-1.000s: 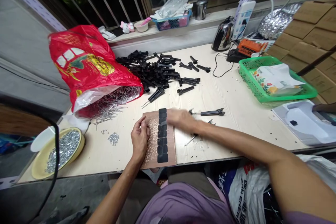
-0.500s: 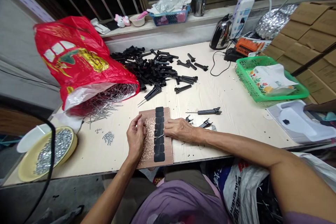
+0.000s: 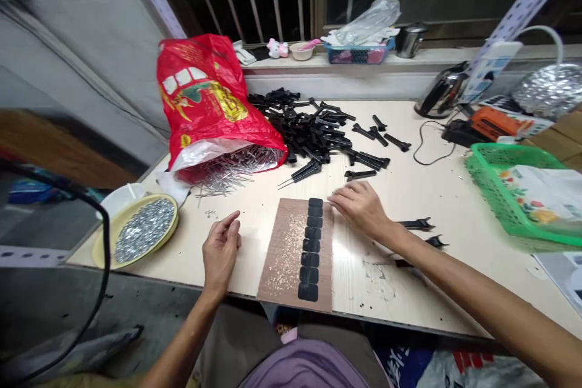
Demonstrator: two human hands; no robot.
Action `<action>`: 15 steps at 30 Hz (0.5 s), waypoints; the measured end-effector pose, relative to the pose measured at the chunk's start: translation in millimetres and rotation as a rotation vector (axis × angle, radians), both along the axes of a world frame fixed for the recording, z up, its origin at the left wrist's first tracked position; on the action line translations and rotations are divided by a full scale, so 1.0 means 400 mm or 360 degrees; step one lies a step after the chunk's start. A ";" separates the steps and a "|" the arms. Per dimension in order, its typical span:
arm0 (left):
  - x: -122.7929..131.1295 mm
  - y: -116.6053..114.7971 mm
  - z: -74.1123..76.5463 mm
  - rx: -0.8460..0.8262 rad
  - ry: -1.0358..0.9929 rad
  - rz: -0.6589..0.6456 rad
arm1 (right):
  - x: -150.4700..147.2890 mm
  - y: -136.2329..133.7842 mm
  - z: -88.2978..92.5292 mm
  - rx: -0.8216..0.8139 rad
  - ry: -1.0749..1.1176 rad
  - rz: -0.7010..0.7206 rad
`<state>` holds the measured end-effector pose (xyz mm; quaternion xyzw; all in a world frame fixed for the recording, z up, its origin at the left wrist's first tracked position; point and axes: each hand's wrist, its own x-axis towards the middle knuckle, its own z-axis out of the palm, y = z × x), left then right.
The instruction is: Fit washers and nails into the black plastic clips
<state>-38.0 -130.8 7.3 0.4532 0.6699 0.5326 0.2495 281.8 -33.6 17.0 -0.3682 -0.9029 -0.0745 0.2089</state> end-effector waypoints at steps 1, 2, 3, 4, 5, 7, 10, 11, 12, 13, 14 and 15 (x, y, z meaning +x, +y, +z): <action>-0.040 0.001 -0.006 0.0000 0.0181 0.0046 | -0.061 0.046 -0.002 0.0033 -0.0029 0.0048; -0.079 0.001 -0.014 0.0003 0.0355 0.0090 | -0.121 0.092 -0.007 0.0039 -0.0086 0.0113; -0.116 -0.001 -0.024 0.0004 0.0508 0.0122 | -0.176 0.134 -0.016 0.0039 -0.0132 0.0173; -0.150 -0.005 -0.034 0.0000 0.0623 0.0142 | -0.224 0.172 -0.026 0.0023 -0.0186 0.0222; -0.181 -0.010 -0.045 -0.0011 0.0716 0.0148 | -0.263 0.205 -0.038 -0.0009 -0.0244 0.0258; -0.228 -0.019 -0.066 -0.0039 0.0856 0.0140 | -0.314 0.257 -0.060 -0.0103 -0.0357 0.0275; -0.265 -0.017 -0.084 -0.0056 0.1007 0.0114 | -0.341 0.302 -0.082 -0.0203 -0.0469 0.0262; -0.270 -0.010 -0.086 -0.0063 0.1055 0.0105 | -0.344 0.309 -0.085 -0.0210 -0.0496 0.0261; -0.273 0.000 -0.085 -0.0080 0.1106 0.0093 | -0.347 0.313 -0.087 -0.0206 -0.0527 0.0265; -0.275 0.012 -0.083 -0.0108 0.1157 0.0081 | -0.349 0.314 -0.088 -0.0194 -0.0561 0.0264; -0.276 0.025 -0.081 -0.0147 0.1207 0.0065 | -0.351 0.314 -0.089 -0.0177 -0.0595 0.0252; -0.277 0.039 -0.078 -0.0194 0.1255 0.0046 | -0.353 0.313 -0.091 -0.0151 -0.0621 0.0233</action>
